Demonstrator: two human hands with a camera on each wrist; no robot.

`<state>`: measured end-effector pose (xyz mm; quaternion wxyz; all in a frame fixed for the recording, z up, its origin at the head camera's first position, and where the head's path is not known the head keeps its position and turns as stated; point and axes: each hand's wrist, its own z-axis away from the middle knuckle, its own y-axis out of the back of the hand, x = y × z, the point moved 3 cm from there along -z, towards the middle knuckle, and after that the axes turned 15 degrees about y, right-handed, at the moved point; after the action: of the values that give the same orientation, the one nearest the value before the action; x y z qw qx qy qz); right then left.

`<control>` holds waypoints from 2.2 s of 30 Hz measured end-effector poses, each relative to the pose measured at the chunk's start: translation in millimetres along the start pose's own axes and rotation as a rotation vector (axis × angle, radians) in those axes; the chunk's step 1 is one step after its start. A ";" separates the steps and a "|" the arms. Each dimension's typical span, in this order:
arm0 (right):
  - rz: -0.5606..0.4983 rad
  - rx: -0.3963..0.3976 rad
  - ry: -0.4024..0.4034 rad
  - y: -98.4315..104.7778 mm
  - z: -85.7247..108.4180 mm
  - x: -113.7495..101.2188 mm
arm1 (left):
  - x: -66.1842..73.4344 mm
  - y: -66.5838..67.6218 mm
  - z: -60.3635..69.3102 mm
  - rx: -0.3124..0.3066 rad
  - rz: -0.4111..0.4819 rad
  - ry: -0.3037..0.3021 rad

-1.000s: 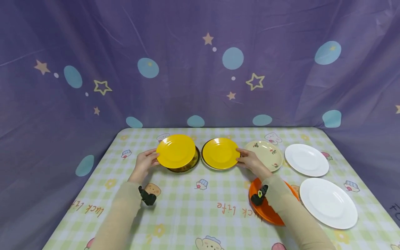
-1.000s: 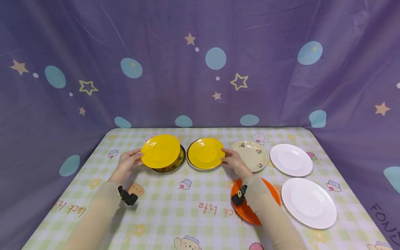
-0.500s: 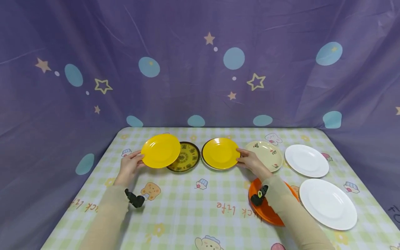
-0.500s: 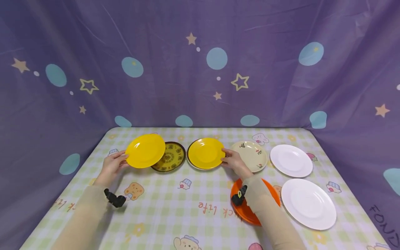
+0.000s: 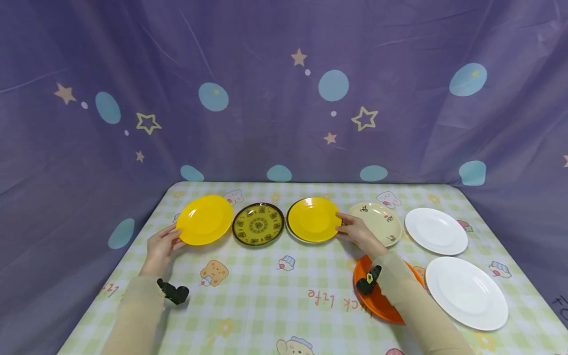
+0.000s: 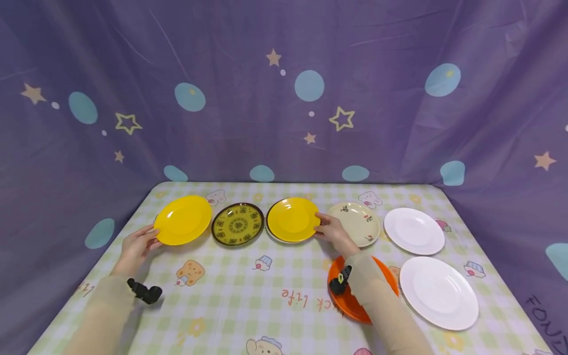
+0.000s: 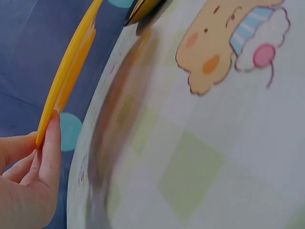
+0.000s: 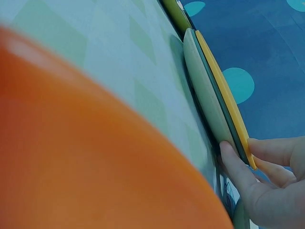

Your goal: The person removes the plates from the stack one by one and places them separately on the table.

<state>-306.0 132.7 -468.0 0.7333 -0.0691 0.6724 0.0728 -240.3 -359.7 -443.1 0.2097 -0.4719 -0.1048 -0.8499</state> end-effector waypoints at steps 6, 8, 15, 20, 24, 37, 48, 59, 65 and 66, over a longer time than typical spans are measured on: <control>-0.009 -0.002 0.010 -0.6 -0.4 -0.8 | -2.5 7.8 -1.7 0.035 0.025 0.037; -0.005 -0.002 0.010 -1.1 -0.2 -1.6 | -3.2 8.9 -1.4 0.041 0.033 0.048; -0.006 0.036 -0.032 -1.2 0.3 -2.6 | -6.4 8.0 -3.9 0.006 0.103 0.071; -0.020 0.023 -0.027 -0.9 -0.2 -3.3 | -9.9 6.8 -8.8 0.008 0.147 0.111; -0.025 0.016 -0.015 -1.9 -0.5 -3.4 | -12.6 6.4 -11.7 0.049 0.133 0.122; -0.029 0.016 -0.011 -2.3 1.7 -5.1 | -15.8 -0.1 -16.0 0.082 0.125 0.134; -0.037 0.012 -0.005 -2.7 2.5 -6.3 | -15.1 -2.9 -18.4 0.096 0.046 0.085; -0.035 0.023 -0.012 -3.5 1.8 -5.6 | -18.6 -1.7 -28.8 0.194 -0.030 0.012; -0.037 0.022 -0.005 -2.9 2.1 -6.0 | -15.3 -3.5 -23.1 0.250 -0.073 -0.021; -0.035 0.023 -0.007 -2.8 2.2 -6.1 | -14.6 -3.8 -21.6 0.254 -0.085 -0.020</control>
<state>-303.9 130.3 -461.7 0.7377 -0.0722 0.6693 0.0522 -251.6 -360.7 -466.9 0.2303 -0.4453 -0.2335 -0.8332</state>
